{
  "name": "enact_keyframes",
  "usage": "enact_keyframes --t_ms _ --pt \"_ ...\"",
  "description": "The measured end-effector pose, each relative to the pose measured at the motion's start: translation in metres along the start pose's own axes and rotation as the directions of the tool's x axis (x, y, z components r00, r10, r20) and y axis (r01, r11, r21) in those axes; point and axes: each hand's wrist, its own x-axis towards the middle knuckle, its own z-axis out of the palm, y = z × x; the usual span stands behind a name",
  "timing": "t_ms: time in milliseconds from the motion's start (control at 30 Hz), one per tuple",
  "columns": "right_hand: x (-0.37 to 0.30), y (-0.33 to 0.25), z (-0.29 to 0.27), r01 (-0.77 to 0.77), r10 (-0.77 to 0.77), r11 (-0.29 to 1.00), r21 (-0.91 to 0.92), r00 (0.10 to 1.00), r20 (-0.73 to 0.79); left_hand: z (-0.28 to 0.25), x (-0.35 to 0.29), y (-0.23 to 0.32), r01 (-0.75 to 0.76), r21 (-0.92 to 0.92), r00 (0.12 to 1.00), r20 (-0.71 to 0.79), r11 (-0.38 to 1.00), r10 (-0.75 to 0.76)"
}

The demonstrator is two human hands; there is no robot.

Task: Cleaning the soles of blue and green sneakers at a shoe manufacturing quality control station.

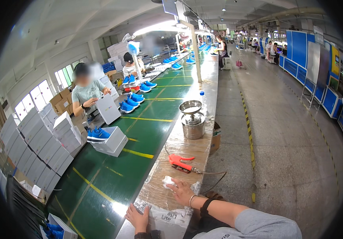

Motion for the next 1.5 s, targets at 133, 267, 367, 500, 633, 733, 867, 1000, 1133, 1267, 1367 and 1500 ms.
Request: enact_keyframes --t_ms 133,267,367,500,633,733,867,1000,1133,1267,1367,1500 --pt "0.0 0.005 0.004 -0.005 0.005 1.0 0.004 1.0 0.004 -0.001 0.0 0.005 0.012 0.007 1.0 0.006 1.0 -0.012" --pt "0.001 0.006 0.005 0.004 -0.004 1.0 0.006 1.0 -0.015 0.001 0.001 0.006 0.023 0.005 1.0 0.005 1.0 -0.023" --pt "0.002 0.004 0.003 0.001 -0.001 1.0 0.007 1.0 -0.019 0.0 0.002 0.005 0.026 0.004 1.0 0.01 1.0 -0.026" --pt "0.002 0.004 0.002 0.009 -0.009 1.0 0.007 1.0 -0.026 -0.001 0.002 0.004 0.028 0.01 0.999 0.02 1.0 -0.028" --pt "-0.001 -0.002 -0.001 0.007 -0.006 1.0 0.017 0.999 -0.034 -0.003 -0.001 0.002 0.028 0.006 0.999 0.018 1.0 -0.028" --pt "-0.004 -0.004 -0.001 0.016 -0.015 0.999 0.035 0.999 -0.039 -0.005 -0.005 0.001 0.03 0.007 0.999 0.024 1.0 -0.031" --pt "-0.009 0.008 0.006 0.037 -0.019 0.982 0.186 0.995 -0.095 -0.008 -0.009 0.003 0.04 0.001 0.999 0.014 0.999 -0.04" --pt "-0.008 0.024 0.015 0.012 0.061 0.955 0.297 0.97 -0.237 -0.003 -0.003 0.005 0.0 -0.001 1.0 0.004 1.0 0.0" --pt "0.003 0.02 0.001 -0.031 0.111 0.951 0.308 0.963 -0.245 -0.004 0.005 0.01 -0.015 0.001 1.0 0.01 1.0 0.015" --pt "0.008 0.018 0.001 -0.02 0.104 0.939 0.344 0.968 -0.228 -0.009 0.005 0.012 -0.026 0.016 1.0 0.002 1.0 0.026" --pt "0.008 0.014 0.001 -0.015 0.096 0.939 0.344 0.971 -0.22 -0.011 0.004 0.011 -0.011 0.03 1.0 0.008 0.999 0.01" --pt "0.017 0.011 -0.003 0.005 0.04 0.953 0.302 0.989 -0.145 -0.015 -0.001 0.009 0.004 0.055 1.0 0.002 0.998 -0.004"
